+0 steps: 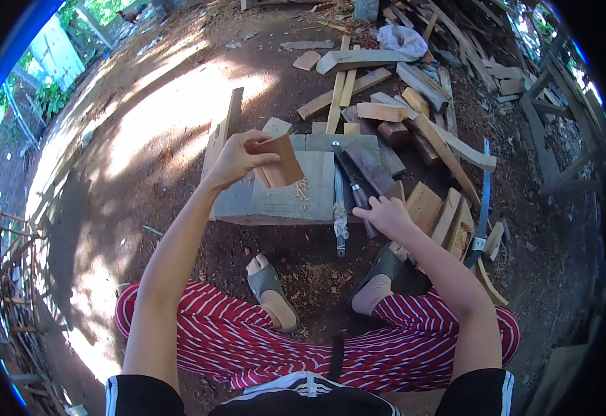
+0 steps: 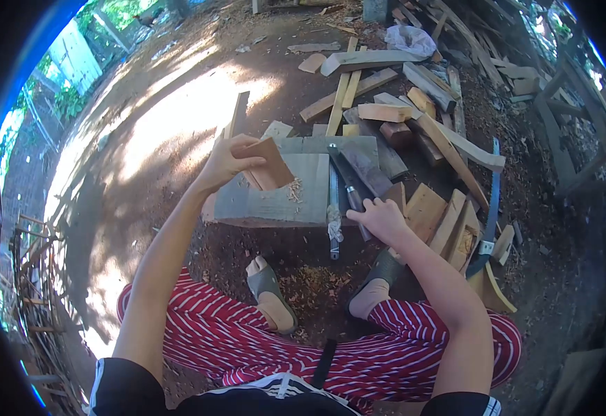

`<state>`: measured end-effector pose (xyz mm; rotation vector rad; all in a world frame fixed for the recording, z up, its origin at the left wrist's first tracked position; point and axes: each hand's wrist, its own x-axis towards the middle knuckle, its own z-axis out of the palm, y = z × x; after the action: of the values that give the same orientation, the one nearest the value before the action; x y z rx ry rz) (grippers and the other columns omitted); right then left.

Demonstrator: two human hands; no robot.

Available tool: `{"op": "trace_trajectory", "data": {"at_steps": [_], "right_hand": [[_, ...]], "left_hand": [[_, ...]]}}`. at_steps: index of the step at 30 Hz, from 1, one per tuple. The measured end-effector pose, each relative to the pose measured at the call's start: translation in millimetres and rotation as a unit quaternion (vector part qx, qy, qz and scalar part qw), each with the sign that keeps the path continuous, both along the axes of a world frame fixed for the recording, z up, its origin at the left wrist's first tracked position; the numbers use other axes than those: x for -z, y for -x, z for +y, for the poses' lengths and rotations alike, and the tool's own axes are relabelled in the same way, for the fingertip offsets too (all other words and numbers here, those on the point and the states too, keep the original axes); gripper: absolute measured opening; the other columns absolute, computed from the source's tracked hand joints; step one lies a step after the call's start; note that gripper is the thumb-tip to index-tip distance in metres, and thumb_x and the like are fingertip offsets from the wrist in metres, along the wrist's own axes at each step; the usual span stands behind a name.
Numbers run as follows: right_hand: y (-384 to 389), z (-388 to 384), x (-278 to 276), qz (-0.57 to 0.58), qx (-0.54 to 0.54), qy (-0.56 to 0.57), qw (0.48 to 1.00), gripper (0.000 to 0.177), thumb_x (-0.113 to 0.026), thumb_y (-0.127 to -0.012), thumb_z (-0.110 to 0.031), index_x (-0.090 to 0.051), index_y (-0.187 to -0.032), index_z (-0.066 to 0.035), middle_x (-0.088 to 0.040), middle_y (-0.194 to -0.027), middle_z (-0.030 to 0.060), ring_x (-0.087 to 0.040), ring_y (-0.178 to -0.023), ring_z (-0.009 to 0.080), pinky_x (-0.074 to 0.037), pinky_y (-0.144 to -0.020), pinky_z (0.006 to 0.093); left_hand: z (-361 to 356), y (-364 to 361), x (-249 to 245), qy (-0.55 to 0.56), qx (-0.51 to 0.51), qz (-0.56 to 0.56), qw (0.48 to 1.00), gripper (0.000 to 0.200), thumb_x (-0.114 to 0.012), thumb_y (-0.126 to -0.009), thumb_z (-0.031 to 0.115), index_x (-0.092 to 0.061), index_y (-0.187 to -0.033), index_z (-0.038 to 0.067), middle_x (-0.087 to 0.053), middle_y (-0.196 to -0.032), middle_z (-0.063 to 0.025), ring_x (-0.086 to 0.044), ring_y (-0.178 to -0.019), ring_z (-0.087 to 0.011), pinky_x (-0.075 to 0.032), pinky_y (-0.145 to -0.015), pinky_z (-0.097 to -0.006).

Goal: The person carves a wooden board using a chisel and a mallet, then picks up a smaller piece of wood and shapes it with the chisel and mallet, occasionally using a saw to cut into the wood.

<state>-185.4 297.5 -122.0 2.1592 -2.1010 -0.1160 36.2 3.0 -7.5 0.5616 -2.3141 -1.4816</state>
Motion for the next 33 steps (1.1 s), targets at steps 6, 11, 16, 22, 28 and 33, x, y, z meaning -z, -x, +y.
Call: {"op": "trace_trajectory", "data": {"at_steps": [6, 11, 16, 22, 28, 33], "right_hand": [[-35.7, -65.6, -48.2, -0.375, 0.060, 0.332, 0.863, 0.020, -0.054, -0.096, -0.027, -0.062, -0.104, -0.010, -0.059, -0.087, 0.0074, -0.064, -0.082, 0.0230, -0.049, -0.062, 0.0367], [-65.7, -91.0, -69.3, -0.695, 0.116, 0.164, 0.691, 0.034, -0.047, -0.103, -0.035, -0.057, -0.089, -0.006, -0.049, -0.070, 0.0013, -0.050, -0.066, 0.0115, -0.041, -0.059, 0.0292], [-85.5, -88.3, -93.1, -0.775, 0.108, 0.149, 0.605, 0.039, -0.049, -0.102, -0.034, -0.055, -0.087, 0.002, -0.049, -0.073, -0.0017, -0.041, -0.073, 0.0080, -0.037, -0.064, 0.0275], [-85.1, -94.1, -98.1, -0.783, 0.117, 0.126, 0.598, 0.034, -0.048, -0.102, -0.029, -0.047, -0.079, -0.004, -0.037, -0.073, -0.0044, -0.036, -0.074, 0.0047, -0.033, -0.064, 0.0246], [-95.6, -89.2, -121.1, -0.839, 0.109, 0.076, 0.527, 0.028, -0.047, -0.102, -0.025, -0.051, -0.080, -0.008, -0.046, -0.073, -0.0046, -0.045, -0.065, 0.0022, -0.037, -0.053, 0.0219], [-101.4, -92.5, -115.8, -0.850, 0.082, 0.109, 0.508, 0.027, -0.045, -0.102, -0.024, -0.053, -0.082, -0.009, -0.050, -0.072, -0.0038, -0.048, -0.062, 0.0022, -0.040, -0.049, 0.0211]], "left_hand": [[12.0, -0.6, 21.3, -0.240, -0.048, 0.041, 0.969, 0.043, -0.079, -0.084, 0.017, -0.063, -0.122, 0.005, -0.068, -0.105, -0.0027, -0.064, -0.094, -0.0097, -0.053, -0.082, -0.0272], [41.1, 18.3, 36.0, -0.391, -0.125, 0.152, 0.899, 0.030, -0.075, -0.088, 0.024, -0.066, -0.112, 0.009, -0.068, -0.100, -0.0005, -0.064, -0.090, -0.0111, -0.054, -0.080, -0.0282], [67.7, 42.2, 27.7, -0.458, -0.337, 0.199, 0.798, 0.034, -0.065, -0.094, 0.041, -0.066, -0.102, 0.007, -0.065, -0.095, -0.0016, -0.062, -0.084, -0.0119, -0.053, -0.076, -0.0292], [59.2, 36.8, 35.8, -0.310, -0.303, 0.243, 0.868, 0.045, -0.064, -0.093, 0.049, -0.065, -0.101, 0.004, -0.065, -0.084, -0.0019, -0.061, -0.072, -0.0110, -0.052, -0.069, -0.0281], [74.2, 36.1, 23.2, -0.452, -0.297, 0.203, 0.817, 0.053, -0.059, -0.091, 0.059, -0.062, -0.104, 0.008, -0.064, -0.091, -0.0053, -0.063, -0.077, -0.0145, -0.054, -0.065, -0.0326], [78.7, 37.6, 21.1, -0.513, -0.292, 0.204, 0.781, 0.053, -0.060, -0.091, 0.058, -0.063, -0.101, 0.006, -0.066, -0.088, -0.0067, -0.066, -0.076, -0.0171, -0.057, -0.067, -0.0347]]}}
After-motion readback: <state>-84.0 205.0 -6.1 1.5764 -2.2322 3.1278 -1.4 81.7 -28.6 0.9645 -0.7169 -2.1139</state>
